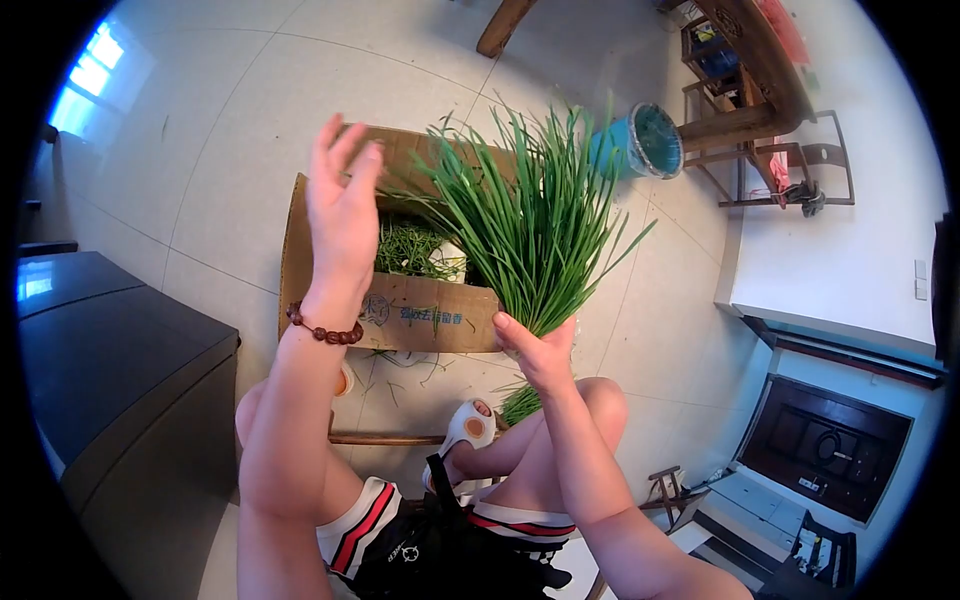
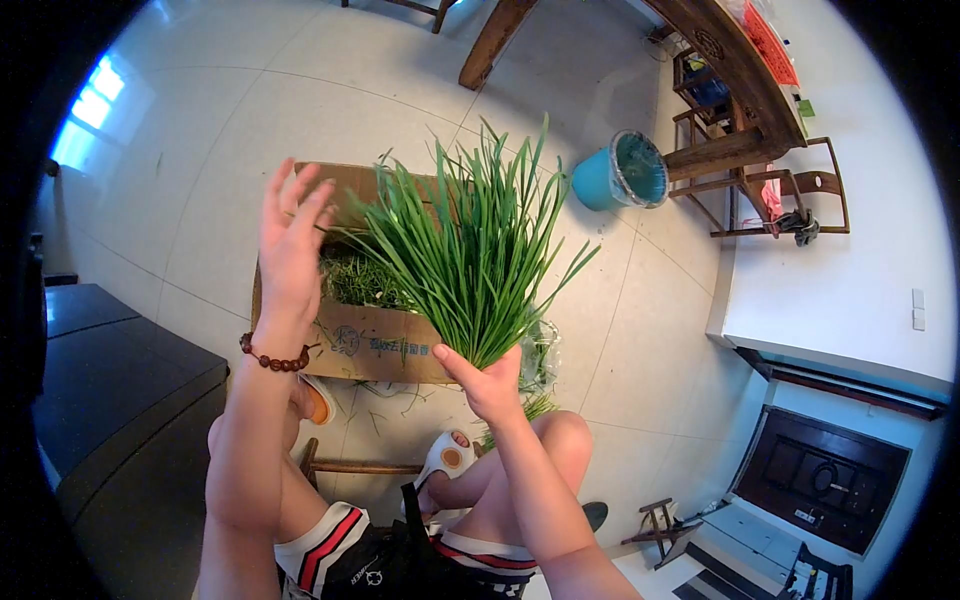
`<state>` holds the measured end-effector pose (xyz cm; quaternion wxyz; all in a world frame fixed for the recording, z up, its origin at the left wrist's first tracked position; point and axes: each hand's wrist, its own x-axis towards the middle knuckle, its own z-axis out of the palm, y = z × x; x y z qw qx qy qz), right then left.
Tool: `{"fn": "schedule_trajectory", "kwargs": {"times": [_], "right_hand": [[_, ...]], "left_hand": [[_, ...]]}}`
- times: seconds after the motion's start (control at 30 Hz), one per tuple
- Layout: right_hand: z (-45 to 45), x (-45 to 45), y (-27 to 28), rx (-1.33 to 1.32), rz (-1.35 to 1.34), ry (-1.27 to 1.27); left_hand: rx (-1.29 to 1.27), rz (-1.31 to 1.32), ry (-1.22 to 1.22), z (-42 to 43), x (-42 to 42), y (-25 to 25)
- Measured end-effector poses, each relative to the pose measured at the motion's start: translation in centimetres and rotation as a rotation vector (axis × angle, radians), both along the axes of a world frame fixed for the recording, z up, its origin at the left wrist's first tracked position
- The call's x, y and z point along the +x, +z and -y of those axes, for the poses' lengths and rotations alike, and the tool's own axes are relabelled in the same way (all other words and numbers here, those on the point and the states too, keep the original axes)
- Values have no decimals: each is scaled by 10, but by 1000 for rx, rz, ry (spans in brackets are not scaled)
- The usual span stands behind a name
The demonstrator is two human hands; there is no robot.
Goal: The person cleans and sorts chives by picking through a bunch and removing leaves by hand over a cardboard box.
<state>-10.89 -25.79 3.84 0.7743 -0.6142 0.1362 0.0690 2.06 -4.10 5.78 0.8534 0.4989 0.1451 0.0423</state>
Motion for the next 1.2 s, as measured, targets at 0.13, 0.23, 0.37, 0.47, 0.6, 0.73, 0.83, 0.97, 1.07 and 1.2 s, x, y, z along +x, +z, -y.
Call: {"fn": "schedule_trajectory", "kwargs": {"times": [0.13,0.23,0.37,0.47,0.6,0.73,0.83,0.97,1.07,1.2], "right_hand": [[-1,0,-1,-252,121,15],[-2,-1,0,-264,134,38],[-8,1,7,-273,196,43],[-8,1,6,-287,216,21],[-7,1,1,-289,208,25],[-3,0,-3,-369,226,81],[-7,3,1,-381,264,55],[-8,1,-1,-350,255,30],[-7,-1,0,-332,235,41],[-6,-3,1,-277,168,26]], "left_hand": [[553,149,230,-13,2,-5],[606,269,-120,0,-13,11],[798,249,-259,10,-17,14],[699,216,-325,8,-14,8],[981,387,-24,6,-13,11],[1027,574,156,4,-18,15],[1107,603,20,13,-19,17],[1162,600,-106,16,-20,18],[1169,595,-147,13,-20,21],[1115,558,-112,13,-19,14]]}}
